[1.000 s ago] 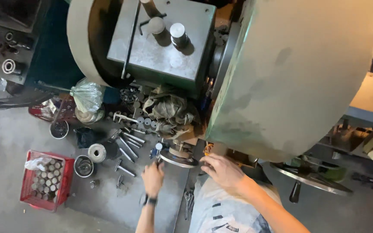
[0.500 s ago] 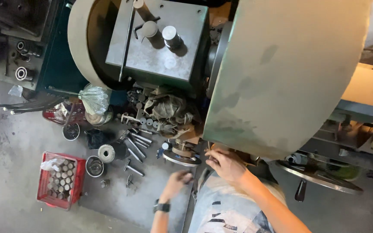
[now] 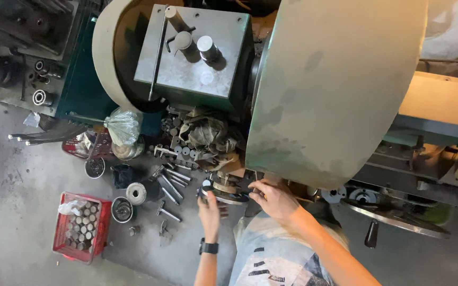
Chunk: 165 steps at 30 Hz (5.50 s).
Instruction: The recorder is operating a lathe to machine a metal part.
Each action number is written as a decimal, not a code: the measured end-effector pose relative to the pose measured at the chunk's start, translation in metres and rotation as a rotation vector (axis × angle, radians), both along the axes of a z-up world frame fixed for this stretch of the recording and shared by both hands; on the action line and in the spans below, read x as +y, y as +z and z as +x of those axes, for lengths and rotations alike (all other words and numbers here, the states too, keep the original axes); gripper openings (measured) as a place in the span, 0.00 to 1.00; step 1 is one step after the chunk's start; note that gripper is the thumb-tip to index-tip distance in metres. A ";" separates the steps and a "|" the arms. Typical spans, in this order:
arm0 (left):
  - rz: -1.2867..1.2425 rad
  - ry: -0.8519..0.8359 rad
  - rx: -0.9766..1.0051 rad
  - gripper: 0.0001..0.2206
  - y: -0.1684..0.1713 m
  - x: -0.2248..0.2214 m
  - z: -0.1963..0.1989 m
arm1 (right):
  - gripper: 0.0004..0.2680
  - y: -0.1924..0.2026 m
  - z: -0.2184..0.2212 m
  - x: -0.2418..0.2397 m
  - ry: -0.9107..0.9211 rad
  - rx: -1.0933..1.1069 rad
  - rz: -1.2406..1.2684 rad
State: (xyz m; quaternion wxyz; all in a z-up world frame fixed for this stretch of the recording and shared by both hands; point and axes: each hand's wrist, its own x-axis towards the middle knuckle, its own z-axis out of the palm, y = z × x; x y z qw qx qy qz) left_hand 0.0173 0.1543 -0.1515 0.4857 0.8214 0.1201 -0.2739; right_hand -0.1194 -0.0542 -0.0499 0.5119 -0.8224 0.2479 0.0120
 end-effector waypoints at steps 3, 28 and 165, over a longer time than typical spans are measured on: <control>-0.023 -0.040 0.062 0.32 0.041 -0.039 -0.018 | 0.11 -0.002 -0.001 0.003 -0.020 -0.101 -0.061; -0.278 0.004 0.715 0.08 -0.182 0.044 0.125 | 0.12 -0.007 -0.016 0.002 -0.020 0.001 -0.047; 0.016 -0.006 -0.065 0.17 -0.039 -0.027 -0.006 | 0.29 0.024 -0.127 -0.030 0.167 -0.007 -0.135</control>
